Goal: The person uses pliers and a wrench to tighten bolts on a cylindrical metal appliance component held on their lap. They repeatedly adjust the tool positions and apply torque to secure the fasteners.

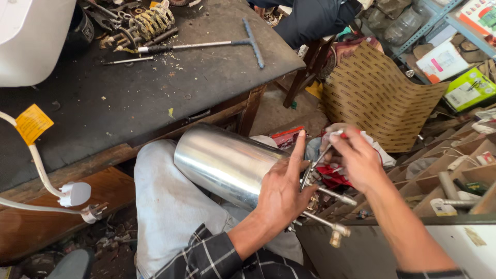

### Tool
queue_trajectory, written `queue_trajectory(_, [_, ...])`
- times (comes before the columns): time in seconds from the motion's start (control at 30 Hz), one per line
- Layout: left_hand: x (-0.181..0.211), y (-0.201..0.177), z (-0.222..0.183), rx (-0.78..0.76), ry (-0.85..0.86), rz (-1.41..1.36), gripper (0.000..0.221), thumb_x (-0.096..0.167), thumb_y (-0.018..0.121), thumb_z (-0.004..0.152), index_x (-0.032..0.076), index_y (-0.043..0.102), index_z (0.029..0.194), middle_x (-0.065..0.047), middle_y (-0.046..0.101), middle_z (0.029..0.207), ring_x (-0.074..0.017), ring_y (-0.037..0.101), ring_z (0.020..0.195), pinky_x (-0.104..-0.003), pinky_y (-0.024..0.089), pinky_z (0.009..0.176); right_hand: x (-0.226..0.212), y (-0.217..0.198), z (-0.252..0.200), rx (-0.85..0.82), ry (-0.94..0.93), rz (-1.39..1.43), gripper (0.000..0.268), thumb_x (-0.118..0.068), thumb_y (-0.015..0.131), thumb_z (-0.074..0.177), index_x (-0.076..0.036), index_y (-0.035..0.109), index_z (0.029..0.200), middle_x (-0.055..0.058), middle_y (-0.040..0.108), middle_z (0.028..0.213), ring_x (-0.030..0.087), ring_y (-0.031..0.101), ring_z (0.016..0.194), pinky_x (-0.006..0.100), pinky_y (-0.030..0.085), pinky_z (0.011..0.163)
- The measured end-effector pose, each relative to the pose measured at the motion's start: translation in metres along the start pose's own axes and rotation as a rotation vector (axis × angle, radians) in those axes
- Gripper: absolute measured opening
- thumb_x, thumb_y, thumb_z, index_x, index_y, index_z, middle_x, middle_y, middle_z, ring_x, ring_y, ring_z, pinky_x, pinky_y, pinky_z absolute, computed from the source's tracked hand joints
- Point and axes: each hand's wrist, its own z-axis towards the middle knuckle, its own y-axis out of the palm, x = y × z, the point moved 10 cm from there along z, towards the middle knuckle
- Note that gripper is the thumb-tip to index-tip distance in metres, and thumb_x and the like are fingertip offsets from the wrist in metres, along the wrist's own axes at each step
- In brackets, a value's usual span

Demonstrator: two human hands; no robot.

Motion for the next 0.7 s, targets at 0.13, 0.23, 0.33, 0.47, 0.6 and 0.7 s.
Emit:
queue_trajectory(0.13, [0.004, -0.003, 0.002, 0.005, 0.015, -0.001, 0.115, 0.010, 0.083, 0.073, 0.007, 0.014, 0.164, -0.018, 0.074, 0.109, -0.0385, 0.070, 0.101, -0.044, 0.056, 0.089, -0.002, 0.004, 0.002, -0.038, 0.013, 0.192, 0.021, -0.013, 0.058, 0.102, -0.005, 0.061, 0.121, 0.007, 0.065, 0.097, 0.015, 0.064, 0.080, 0.032, 0.054, 0.070])
queue_trajectory(0.23, [0.004, -0.006, 0.005, 0.011, 0.014, -0.011, 0.114, 0.010, 0.084, 0.074, 0.007, 0.014, 0.164, -0.017, 0.075, 0.108, -0.0388, 0.069, 0.101, -0.044, 0.056, 0.088, -0.048, -0.004, -0.018, 0.057, -0.350, -0.090, 0.015, -0.009, 0.054, 0.105, -0.003, 0.055, 0.119, 0.008, 0.066, 0.098, 0.017, 0.063, 0.079, 0.033, 0.056, 0.073])
queue_trajectory(0.33, [0.004, -0.005, 0.005, 0.007, 0.005, -0.005, 0.115, 0.009, 0.083, 0.073, 0.006, 0.013, 0.164, -0.017, 0.075, 0.107, -0.0387, 0.069, 0.100, -0.045, 0.055, 0.088, -0.092, 0.015, -0.078, 0.001, -0.750, -0.422, 0.012, -0.004, 0.052, 0.107, -0.002, 0.049, 0.118, 0.012, 0.069, 0.101, 0.019, 0.068, 0.087, 0.035, 0.058, 0.082])
queue_trajectory(0.47, [0.004, -0.003, 0.006, 0.015, 0.029, 0.003, 0.114, 0.008, 0.082, 0.075, 0.006, 0.013, 0.165, -0.016, 0.075, 0.107, -0.0378, 0.069, 0.099, -0.045, 0.056, 0.088, -0.108, 0.056, -0.122, -0.084, -0.992, -0.721, 0.017, 0.004, 0.059, 0.097, -0.002, 0.050, 0.111, 0.016, 0.071, 0.103, 0.025, 0.074, 0.091, 0.037, 0.061, 0.079])
queue_trajectory(0.6, [0.005, -0.004, 0.005, 0.036, 0.044, 0.025, 0.114, 0.008, 0.082, 0.073, 0.004, 0.014, 0.164, -0.016, 0.076, 0.105, -0.0391, 0.069, 0.098, -0.046, 0.055, 0.086, -0.118, 0.084, -0.140, -0.216, -1.136, -0.797, 0.027, 0.007, 0.067, 0.083, -0.003, 0.057, 0.105, 0.018, 0.070, 0.103, 0.033, 0.072, 0.087, 0.039, 0.060, 0.073])
queue_trajectory(0.7, [0.002, -0.005, 0.004, 0.063, 0.049, 0.063, 0.108, -0.001, 0.074, 0.073, 0.003, 0.018, 0.166, -0.016, 0.076, 0.106, -0.0385, 0.070, 0.097, -0.046, 0.056, 0.087, -0.116, 0.095, -0.147, -0.255, -1.215, -0.901, 0.032, 0.003, 0.069, 0.073, -0.002, 0.062, 0.105, 0.018, 0.069, 0.102, 0.036, 0.069, 0.088, 0.041, 0.057, 0.075])
